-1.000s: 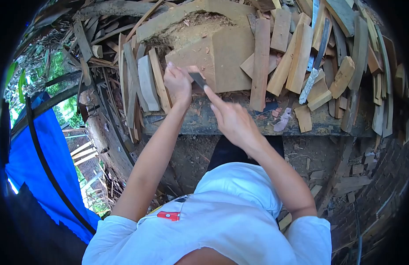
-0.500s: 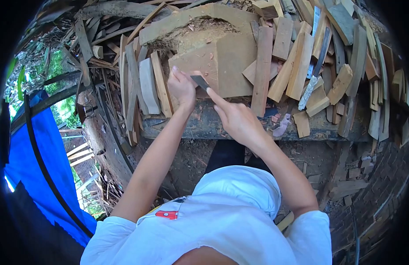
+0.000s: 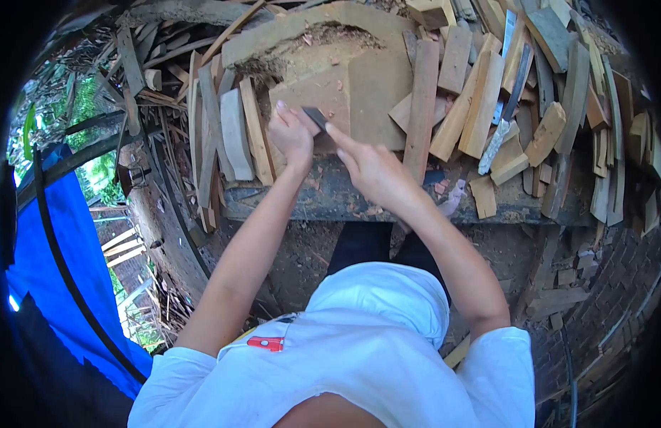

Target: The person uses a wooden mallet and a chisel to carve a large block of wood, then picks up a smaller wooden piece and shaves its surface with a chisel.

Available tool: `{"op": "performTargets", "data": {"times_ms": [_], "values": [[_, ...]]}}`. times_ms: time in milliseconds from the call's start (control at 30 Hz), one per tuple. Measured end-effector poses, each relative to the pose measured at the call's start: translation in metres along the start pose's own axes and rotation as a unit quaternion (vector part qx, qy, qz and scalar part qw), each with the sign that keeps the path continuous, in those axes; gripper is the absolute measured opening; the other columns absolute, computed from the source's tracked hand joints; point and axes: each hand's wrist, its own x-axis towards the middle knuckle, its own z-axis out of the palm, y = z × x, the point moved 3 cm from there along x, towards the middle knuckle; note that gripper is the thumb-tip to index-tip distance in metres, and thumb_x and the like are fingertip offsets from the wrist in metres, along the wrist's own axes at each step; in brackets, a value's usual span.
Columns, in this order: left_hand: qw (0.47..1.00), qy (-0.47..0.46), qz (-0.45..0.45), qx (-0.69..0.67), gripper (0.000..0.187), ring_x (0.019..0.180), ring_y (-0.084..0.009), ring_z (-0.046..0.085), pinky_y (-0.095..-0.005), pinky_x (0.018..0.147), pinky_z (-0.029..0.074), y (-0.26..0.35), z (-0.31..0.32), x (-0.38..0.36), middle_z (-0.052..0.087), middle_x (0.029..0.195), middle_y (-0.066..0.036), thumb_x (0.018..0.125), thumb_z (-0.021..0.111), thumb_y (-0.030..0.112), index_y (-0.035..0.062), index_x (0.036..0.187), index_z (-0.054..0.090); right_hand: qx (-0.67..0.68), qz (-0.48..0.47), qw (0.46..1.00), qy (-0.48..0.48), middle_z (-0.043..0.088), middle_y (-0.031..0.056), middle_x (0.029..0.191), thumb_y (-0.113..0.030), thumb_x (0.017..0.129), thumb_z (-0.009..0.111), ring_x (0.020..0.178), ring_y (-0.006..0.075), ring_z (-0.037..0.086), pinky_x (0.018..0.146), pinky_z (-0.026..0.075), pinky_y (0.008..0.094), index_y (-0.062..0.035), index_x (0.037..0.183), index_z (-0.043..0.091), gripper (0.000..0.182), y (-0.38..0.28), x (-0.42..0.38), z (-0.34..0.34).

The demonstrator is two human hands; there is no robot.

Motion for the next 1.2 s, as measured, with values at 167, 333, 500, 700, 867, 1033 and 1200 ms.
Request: {"op": "performTargets", "data": {"times_ms": [167,333,500,700,867,1033,1200], "values": [[1.0,0.002,0.0,0.011,0.045,0.07,-0.0424,0.061,-0.0499,0.066,0.044,-0.005,0.0,-0.005,0.06,0.069,-0.022,0.105,0.039,0.026,-0.0021,0.075,0.057,0.021,-0.035,0.999,0.025,0.066,0.0323,0.095,-0.018,0.101,0.048,0.091,0.0447,0.066,0.082,0.05,0.0524,-0.016,0.147,0.045,0.047,0.018,-0.024,0.012],[1.0,0.014,0.012,-0.003,0.045,0.069,-0.042,0.061,-0.0499,0.065,0.044,0.0,0.001,0.002,0.06,0.068,-0.022,0.105,0.039,0.026,-0.0021,0.075,0.057,0.025,-0.012,1.0,0.001,0.063,0.0279,0.122,-0.021,0.103,0.044,0.112,0.0435,0.061,0.094,0.047,0.0471,-0.0196,0.151,0.04,0.049,0.011,-0.015,0.004],[0.999,0.034,0.007,-0.004,0.052,0.056,-0.033,0.059,-0.0457,0.059,0.043,-0.002,0.001,-0.005,0.058,0.059,-0.017,0.106,0.039,0.031,-0.0032,0.071,0.058,0.021,0.019,0.999,-0.034,0.061,0.0248,0.069,-0.02,0.102,0.045,0.07,0.0417,0.066,0.071,0.047,0.0499,-0.0188,0.151,0.041,0.049,0.008,-0.035,-0.002],[0.999,0.029,-0.023,0.013,0.047,0.065,-0.0415,0.062,-0.0494,0.062,0.045,0.005,-0.002,-0.004,0.062,0.066,-0.02,0.106,0.039,0.028,-0.0017,0.074,0.057,0.057,0.028,0.998,-0.013,0.062,0.0279,0.071,-0.02,0.102,0.046,0.07,0.0439,0.065,0.072,0.048,0.0507,-0.0216,0.152,0.038,0.051,0.012,-0.042,0.014],[0.997,0.06,-0.037,0.009,0.048,0.07,-0.0426,0.064,-0.0524,0.065,0.046,0.004,0.001,-0.006,0.064,0.069,-0.021,0.105,0.039,0.031,-0.0015,0.077,0.059,-0.02,-0.014,0.999,0.048,0.067,0.0274,0.081,-0.023,0.102,0.043,0.08,0.0455,0.066,0.079,0.05,0.0526,-0.0219,0.152,0.037,0.05,0.022,-0.009,0.024],[0.997,0.068,-0.035,0.028,0.046,0.072,-0.0435,0.064,-0.0533,0.067,0.046,0.0,0.004,-0.002,0.065,0.072,-0.022,0.105,0.039,0.03,0.0002,0.077,0.06,0.049,0.08,0.995,-0.038,0.065,0.0317,0.105,-0.024,0.102,0.043,0.1,0.0453,0.065,0.09,0.048,0.0505,-0.0205,0.152,0.037,0.05,0.024,-0.025,0.013],[1.0,-0.002,0.012,0.007,0.039,0.085,-0.0376,0.062,-0.049,0.075,0.046,-0.009,0.009,-0.007,0.064,0.086,-0.016,0.104,0.041,0.028,0.0052,0.086,0.066,0.024,-0.018,0.996,0.085,0.061,0.017,0.076,-0.023,0.103,0.043,0.066,0.0281,0.062,0.066,0.05,0.0391,-0.0223,0.154,0.036,0.051,0.05,-0.069,0.018]]}}
